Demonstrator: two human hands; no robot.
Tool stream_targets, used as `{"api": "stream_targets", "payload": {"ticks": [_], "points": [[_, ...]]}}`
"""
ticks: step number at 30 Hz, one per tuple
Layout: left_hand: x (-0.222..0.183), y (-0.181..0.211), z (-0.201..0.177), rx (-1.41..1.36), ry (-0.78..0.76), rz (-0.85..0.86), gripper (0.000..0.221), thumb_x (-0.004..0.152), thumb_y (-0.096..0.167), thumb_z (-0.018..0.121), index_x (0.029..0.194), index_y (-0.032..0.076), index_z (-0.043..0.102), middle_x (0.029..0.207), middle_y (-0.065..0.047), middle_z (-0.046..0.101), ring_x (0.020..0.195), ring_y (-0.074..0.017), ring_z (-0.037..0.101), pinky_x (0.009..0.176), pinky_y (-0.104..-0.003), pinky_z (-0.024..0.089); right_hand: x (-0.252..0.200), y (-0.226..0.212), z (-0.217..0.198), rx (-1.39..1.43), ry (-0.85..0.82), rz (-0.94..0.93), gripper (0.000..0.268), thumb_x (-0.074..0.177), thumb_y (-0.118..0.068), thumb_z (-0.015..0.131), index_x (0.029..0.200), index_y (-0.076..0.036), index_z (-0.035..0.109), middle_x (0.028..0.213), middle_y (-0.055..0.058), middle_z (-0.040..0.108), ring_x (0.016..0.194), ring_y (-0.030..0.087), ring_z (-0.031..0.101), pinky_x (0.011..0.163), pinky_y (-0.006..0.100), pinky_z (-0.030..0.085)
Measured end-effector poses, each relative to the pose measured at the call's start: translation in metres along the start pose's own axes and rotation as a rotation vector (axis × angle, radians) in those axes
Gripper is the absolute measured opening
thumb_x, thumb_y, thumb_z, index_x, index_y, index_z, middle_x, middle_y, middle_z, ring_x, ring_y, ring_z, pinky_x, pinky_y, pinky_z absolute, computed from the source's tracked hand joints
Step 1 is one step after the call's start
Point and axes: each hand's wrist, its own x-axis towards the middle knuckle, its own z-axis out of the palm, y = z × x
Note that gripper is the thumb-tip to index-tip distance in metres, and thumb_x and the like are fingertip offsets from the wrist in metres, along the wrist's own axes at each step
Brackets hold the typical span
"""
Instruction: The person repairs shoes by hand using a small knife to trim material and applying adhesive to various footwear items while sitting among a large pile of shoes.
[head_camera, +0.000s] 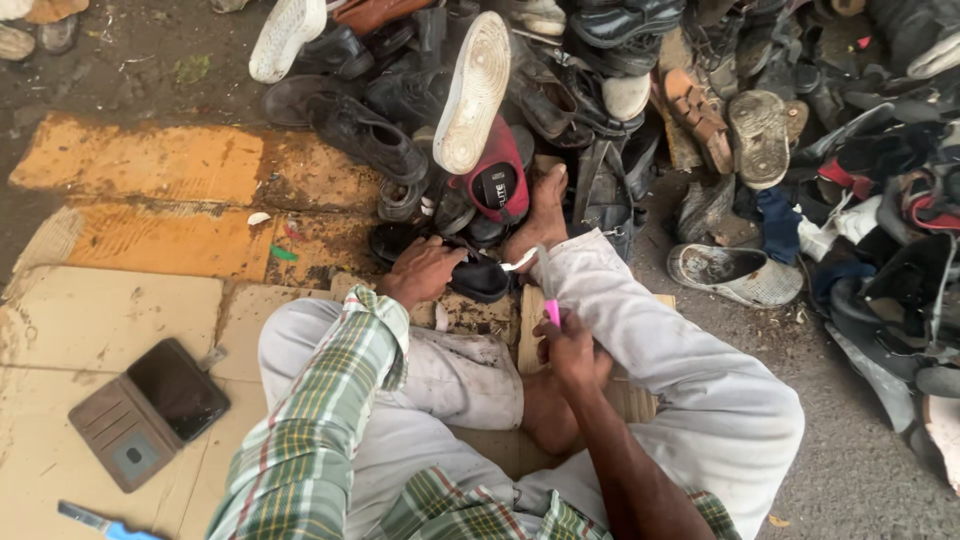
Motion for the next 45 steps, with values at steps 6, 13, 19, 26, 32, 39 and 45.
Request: {"api": "stream_targets", "payload": {"ticks": [6,13,19,26,32,39,45], "points": [[0.001,0.005,-0.002,0.061,-0.049,0.011,0.036,0.083,0.012,0.071,0.119,0.016,0.070,0.123,-0.008,0.063,0.120,-0.0275,0.053,0.100,-0.043,0.042,-0.003,0.006,-0.002,-0.237,-0.027,-0.223,0.016,0.099,-0.018,0.063,0.104,-0.003,0.066,0.073,0.003,0.060,0.061,0.009,0.051,0.055,0.025,0.043],[0.004,0.006,0.028,0.185,0.185,0.112,0.020,0.081,0.021,0.069,0.098,0.011,0.072,0.102,-0.007,0.067,0.111,-0.0251,0.057,0.094,-0.041,0.043,-0.038,-0.024,0.011,-0.150,0.046,-0.158,0.032,0.102,-0.030,0.062,0.096,0.000,0.068,0.065,0.004,0.057,0.055,0.011,0.047,0.051,0.028,0.037],[0.022,0.033,0.047,0.243,0.096,-0.043,0.018,0.092,0.018,0.057,0.094,0.014,0.074,0.100,-0.005,0.071,0.103,-0.0223,0.059,0.088,-0.041,0.041,-0.072,-0.064,0.026,-0.111,0.032,-0.122,0.028,0.100,-0.029,0.059,0.107,-0.003,0.068,0.064,0.003,0.059,0.049,0.010,0.048,0.045,0.028,0.036],[0.055,0.078,0.077,0.250,0.291,-0.060,0.017,0.088,0.018,0.060,0.085,0.014,0.076,0.090,-0.005,0.073,0.097,-0.0223,0.062,0.088,-0.040,0.042,-0.109,-0.092,0.034,-0.128,0.008,-0.254,0.031,0.102,-0.031,0.055,0.112,-0.005,0.068,0.066,0.000,0.061,0.048,0.008,0.048,0.047,0.023,0.038],[0.051,0.060,0.076,0.167,0.364,0.068,0.015,0.089,0.015,0.061,0.093,0.011,0.075,0.092,-0.006,0.073,0.099,-0.0239,0.065,0.090,-0.040,0.048,-0.065,-0.039,0.011,-0.391,0.159,-0.374,0.029,0.102,-0.032,0.058,0.109,-0.007,0.072,0.068,0.004,0.069,0.060,0.015,0.059,0.067,0.037,0.036],[0.034,0.038,0.078,-0.125,0.320,0.108,0.018,0.094,0.018,0.060,0.096,0.005,0.073,0.104,-0.014,0.072,0.106,-0.0330,0.065,0.096,-0.046,0.049,0.005,0.031,0.016,-1.068,0.201,-0.358,0.034,0.098,-0.033,0.051,0.124,-0.017,0.066,0.090,0.023,0.073,0.082,0.045,0.069,0.075,0.057,0.054],[0.012,0.045,0.077,-0.325,0.571,0.197,0.017,0.085,0.014,0.070,0.099,0.005,0.072,0.102,-0.013,0.071,0.102,-0.0344,0.063,0.093,-0.047,0.048,-0.009,0.026,0.035,-1.147,0.170,-0.463,0.028,0.102,-0.026,0.045,0.115,-0.009,0.063,0.090,0.022,0.073,0.080,0.047,0.069,0.072,0.059,0.053]]}}
